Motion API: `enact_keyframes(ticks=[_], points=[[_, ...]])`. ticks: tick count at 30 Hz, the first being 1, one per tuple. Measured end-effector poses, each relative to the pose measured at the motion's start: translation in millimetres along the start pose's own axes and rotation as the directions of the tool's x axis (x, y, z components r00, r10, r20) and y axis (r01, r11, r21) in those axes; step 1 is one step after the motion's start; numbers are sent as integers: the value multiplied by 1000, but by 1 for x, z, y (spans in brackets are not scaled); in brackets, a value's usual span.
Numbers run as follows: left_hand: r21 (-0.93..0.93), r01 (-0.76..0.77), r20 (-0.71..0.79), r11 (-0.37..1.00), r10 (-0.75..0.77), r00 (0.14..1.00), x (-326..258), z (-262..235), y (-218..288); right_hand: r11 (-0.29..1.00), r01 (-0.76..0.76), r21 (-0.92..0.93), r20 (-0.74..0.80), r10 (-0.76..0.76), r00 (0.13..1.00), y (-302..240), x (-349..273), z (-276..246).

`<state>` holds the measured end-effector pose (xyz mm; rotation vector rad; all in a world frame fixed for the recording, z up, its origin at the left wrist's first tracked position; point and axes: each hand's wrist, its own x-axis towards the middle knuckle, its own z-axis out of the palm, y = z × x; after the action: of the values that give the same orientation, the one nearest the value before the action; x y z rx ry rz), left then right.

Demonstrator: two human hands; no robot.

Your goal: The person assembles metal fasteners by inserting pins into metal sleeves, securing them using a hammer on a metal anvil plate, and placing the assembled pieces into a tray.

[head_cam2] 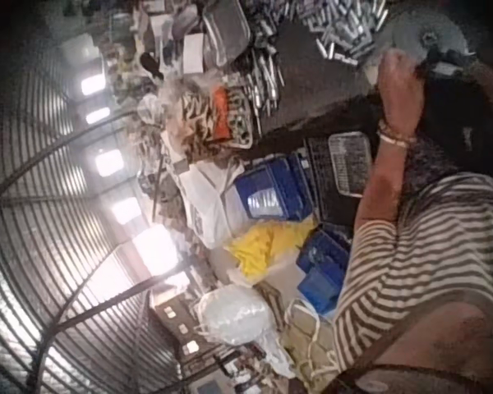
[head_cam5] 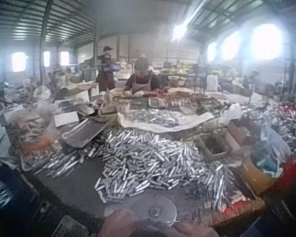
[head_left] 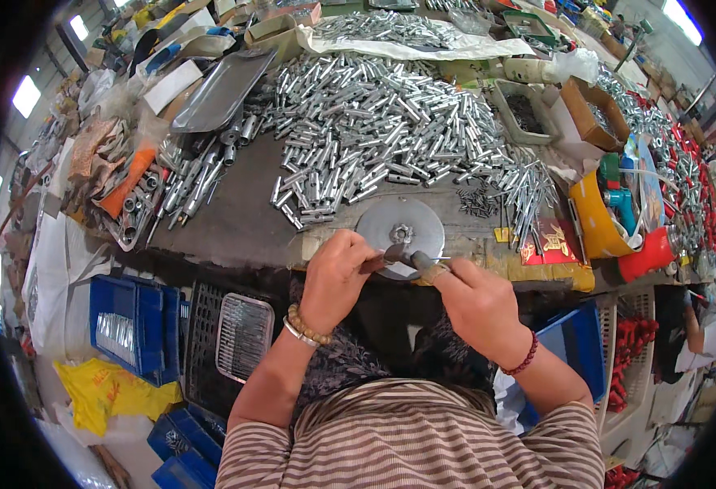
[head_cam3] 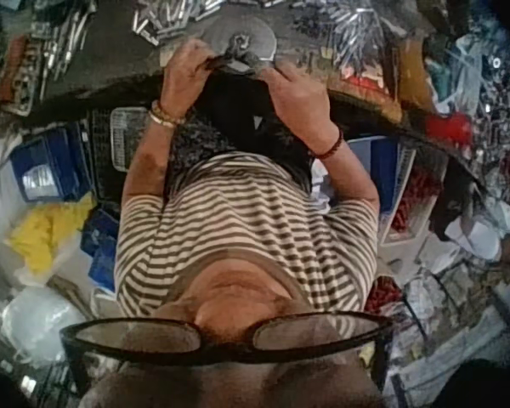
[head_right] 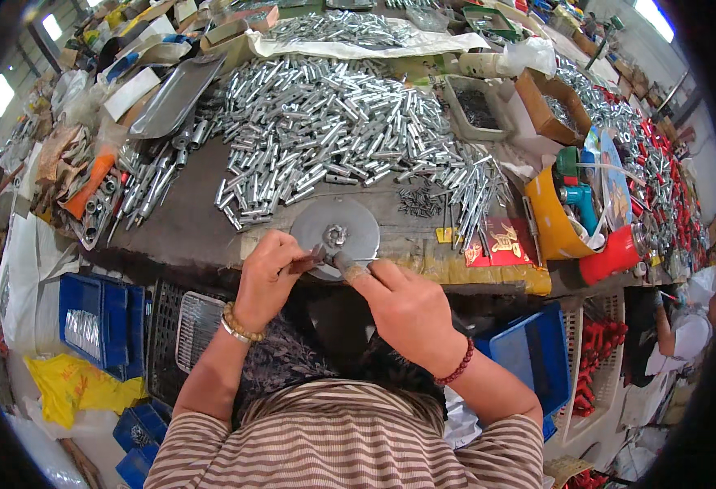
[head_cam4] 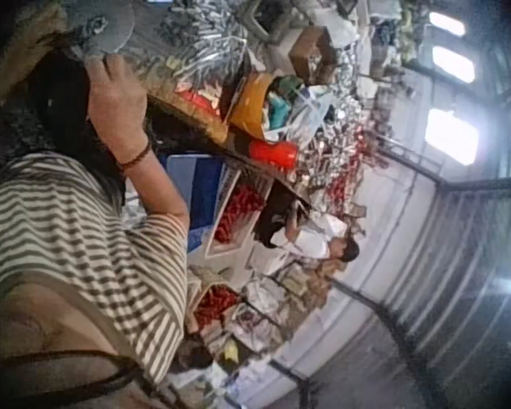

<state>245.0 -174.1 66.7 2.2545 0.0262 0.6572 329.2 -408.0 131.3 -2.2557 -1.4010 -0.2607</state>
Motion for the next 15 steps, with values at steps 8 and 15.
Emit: enact_keyframes(ticks=[8,15], points=[[112,-66,5,992,66,998,4,-8,7,995,-83,59,-7,83,996,2,-8,9],[-50,48,4,998,-48,999,-10,-1,13,919,-236,315,30,239,971,22,8,6]])
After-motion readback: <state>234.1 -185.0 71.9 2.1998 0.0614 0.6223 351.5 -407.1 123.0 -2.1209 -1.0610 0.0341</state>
